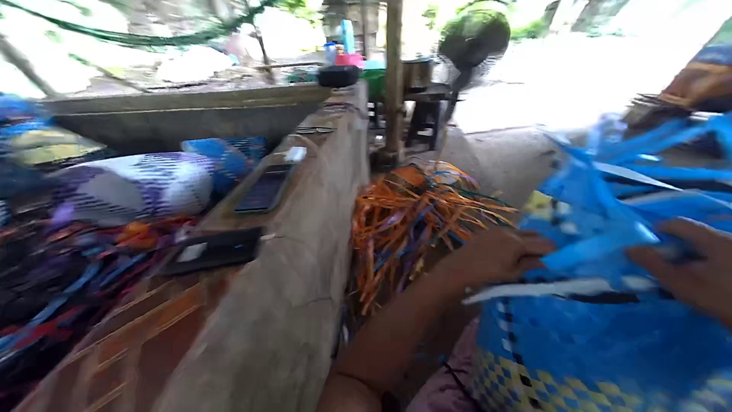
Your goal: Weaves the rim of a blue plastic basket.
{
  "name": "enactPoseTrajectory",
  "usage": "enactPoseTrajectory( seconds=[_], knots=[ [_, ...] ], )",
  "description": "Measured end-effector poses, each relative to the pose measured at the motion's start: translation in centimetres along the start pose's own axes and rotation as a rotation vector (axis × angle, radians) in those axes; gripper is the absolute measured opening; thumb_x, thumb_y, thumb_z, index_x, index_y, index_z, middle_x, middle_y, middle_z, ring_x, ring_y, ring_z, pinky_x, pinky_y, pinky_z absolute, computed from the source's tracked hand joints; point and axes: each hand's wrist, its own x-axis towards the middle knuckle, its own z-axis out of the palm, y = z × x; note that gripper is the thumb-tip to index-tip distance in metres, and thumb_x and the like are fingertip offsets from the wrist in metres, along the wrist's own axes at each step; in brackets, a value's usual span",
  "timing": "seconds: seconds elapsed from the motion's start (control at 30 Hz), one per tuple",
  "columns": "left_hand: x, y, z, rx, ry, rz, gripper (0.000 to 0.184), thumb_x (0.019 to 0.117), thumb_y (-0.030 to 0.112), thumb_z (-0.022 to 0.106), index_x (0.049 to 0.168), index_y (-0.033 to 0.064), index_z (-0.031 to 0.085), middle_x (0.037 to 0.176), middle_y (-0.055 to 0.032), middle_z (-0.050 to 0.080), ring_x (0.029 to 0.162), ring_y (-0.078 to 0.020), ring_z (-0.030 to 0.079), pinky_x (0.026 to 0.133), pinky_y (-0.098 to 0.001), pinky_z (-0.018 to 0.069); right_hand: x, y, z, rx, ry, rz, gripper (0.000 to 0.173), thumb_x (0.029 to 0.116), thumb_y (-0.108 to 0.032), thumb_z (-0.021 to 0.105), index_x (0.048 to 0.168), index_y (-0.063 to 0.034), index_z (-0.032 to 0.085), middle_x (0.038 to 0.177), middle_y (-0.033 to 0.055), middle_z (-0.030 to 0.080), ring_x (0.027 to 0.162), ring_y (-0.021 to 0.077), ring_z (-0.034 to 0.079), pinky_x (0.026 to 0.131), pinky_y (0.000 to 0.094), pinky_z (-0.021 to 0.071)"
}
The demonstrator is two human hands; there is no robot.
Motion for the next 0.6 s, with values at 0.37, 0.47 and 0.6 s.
enactPoseTrajectory(
  seconds=[0.37, 0.47, 0.6],
  knots=[
    [9.3, 2.6, 0.4, 0.228, 0.034, 0.347, 0.010, 0.0943, 0.009, 0.066, 0.094, 0.0025, 0.073, 0.084, -0.0097, 0.068, 0.070, -0.0210, 0.068, 0.062, -0.0374, 0.0570, -0.6, 0.4, 0.6, 0.172, 0.215, 0.037, 0.038, 0.1012, -0.024, 0.051, 0.076, -0.0016, 0.067, 0.060, 0.0048, 0.056, 0.057, 0.0160, 0.056, 0.054, 0.0375, 0.0472],
    [9.9, 3.1, 0.7, 0.296, 0.011, 0.392, 0.010, 0.0931, 0.008, 0.066, 0.095, 0.0033, 0.074, 0.085, -0.0095, 0.068, 0.074, -0.0215, 0.069, 0.063, -0.0362, 0.0568, -0.8, 0.4, 0.2, 0.181, 0.222, 0.049, 0.037, 0.1010, -0.023, 0.050, 0.076, -0.0012, 0.067, 0.061, 0.0056, 0.057, 0.058, 0.0165, 0.057, 0.055, 0.0367, 0.0464],
    [9.8, 3.1, 1.5, 0.347, -0.082, 0.404, 0.011, 0.0944, 0.007, 0.064, 0.093, 0.0054, 0.074, 0.091, -0.0082, 0.067, 0.079, -0.0208, 0.068, 0.068, -0.0356, 0.0579, -1.1, 0.5, 0.0, 0.162, 0.258, 0.052, 0.031, 0.0986, -0.018, 0.053, 0.078, 0.0001, 0.068, 0.066, 0.0101, 0.062, 0.063, 0.0230, 0.064, 0.058, 0.0421, 0.0511]
  ],
)
